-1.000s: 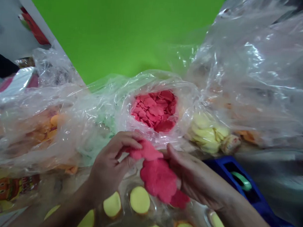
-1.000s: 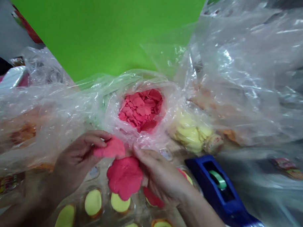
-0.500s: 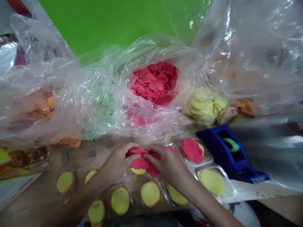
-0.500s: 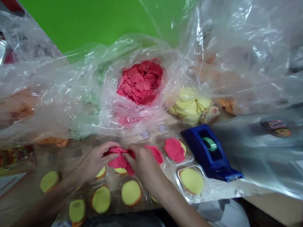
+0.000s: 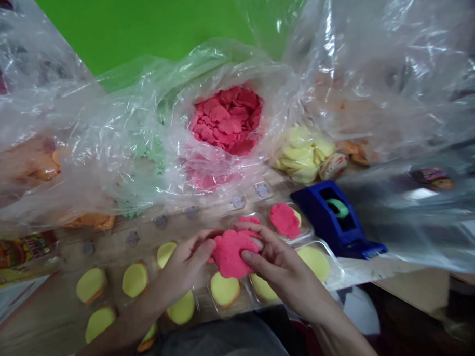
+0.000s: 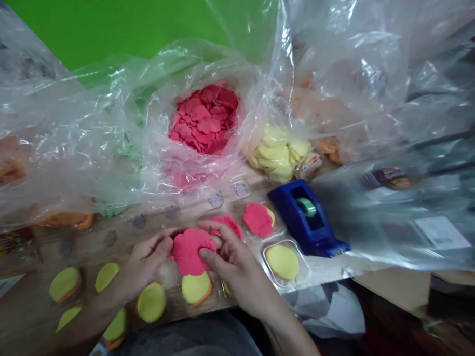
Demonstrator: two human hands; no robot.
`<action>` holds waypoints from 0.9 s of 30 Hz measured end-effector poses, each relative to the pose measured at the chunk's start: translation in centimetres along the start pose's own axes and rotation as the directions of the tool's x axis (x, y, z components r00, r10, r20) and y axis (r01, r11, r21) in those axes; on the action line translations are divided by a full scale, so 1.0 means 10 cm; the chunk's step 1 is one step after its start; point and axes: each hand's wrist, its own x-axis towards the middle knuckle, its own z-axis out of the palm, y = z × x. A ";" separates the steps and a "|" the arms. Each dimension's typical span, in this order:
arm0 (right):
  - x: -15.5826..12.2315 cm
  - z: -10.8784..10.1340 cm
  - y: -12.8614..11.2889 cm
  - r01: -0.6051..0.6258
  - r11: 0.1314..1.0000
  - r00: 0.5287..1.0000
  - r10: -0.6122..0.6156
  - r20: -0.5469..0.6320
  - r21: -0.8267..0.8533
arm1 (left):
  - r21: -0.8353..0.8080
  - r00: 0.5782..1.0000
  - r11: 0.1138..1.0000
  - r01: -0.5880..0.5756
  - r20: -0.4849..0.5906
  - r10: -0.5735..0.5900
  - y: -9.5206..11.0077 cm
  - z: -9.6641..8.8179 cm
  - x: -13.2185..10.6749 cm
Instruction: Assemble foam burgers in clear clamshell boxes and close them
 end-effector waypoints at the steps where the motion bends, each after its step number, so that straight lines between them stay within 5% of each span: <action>1: -0.04 0.03 0.02 0.011 1.000 1.000 -0.011 -0.017 -0.007 | -0.060 0.998 0.997 0.049 0.048 -0.046 0.04 0.00 -0.04; 5: -0.17 0.06 0.21 0.049 0.972 0.992 -0.074 -0.103 -0.230 | -0.027 0.989 0.996 0.083 0.123 -0.079 -0.01 0.07 -0.20; 9: -0.28 0.10 0.45 -0.089 0.929 0.996 0.077 -0.047 -0.359 | 0.261 0.989 0.965 -0.030 0.149 -0.009 -0.22 0.18 -0.35; 13: -0.33 0.22 0.66 -0.049 0.763 0.995 -0.018 -0.098 -0.645 | 0.701 0.963 0.660 -0.271 0.186 0.198 -0.38 0.30 -0.41; 15: -0.31 0.22 0.72 -0.049 0.658 0.990 -0.069 -0.125 -0.751 | 0.814 0.944 0.497 -0.299 0.178 0.277 -0.43 0.34 -0.39; 17: -0.23 0.13 0.68 -0.046 0.579 0.979 -0.135 -0.151 -0.814 | 0.831 0.914 0.450 -0.326 0.155 0.376 -0.43 0.31 -0.32; 20: -0.02 -0.14 0.32 0.069 0.502 0.942 -0.318 -0.111 -0.862 | 0.762 0.839 0.523 -0.383 0.050 0.542 -0.27 0.11 -0.11; 24: 0.48 -0.48 -0.53 0.228 0.388 0.811 -0.583 -0.047 -0.893 | 0.681 0.699 0.598 -0.422 -0.176 0.693 0.29 -0.36 0.40; 26: 0.85 -0.57 -0.89 0.245 0.326 0.775 -0.631 -0.017 -0.913 | 0.636 0.700 0.635 -0.439 -0.202 0.685 0.61 -0.58 0.78; 27: 1.06 -0.61 -1.02 0.232 0.291 0.780 -0.626 -0.001 -0.928 | 0.627 0.745 0.657 -0.419 -0.177 0.643 0.75 -0.67 1.00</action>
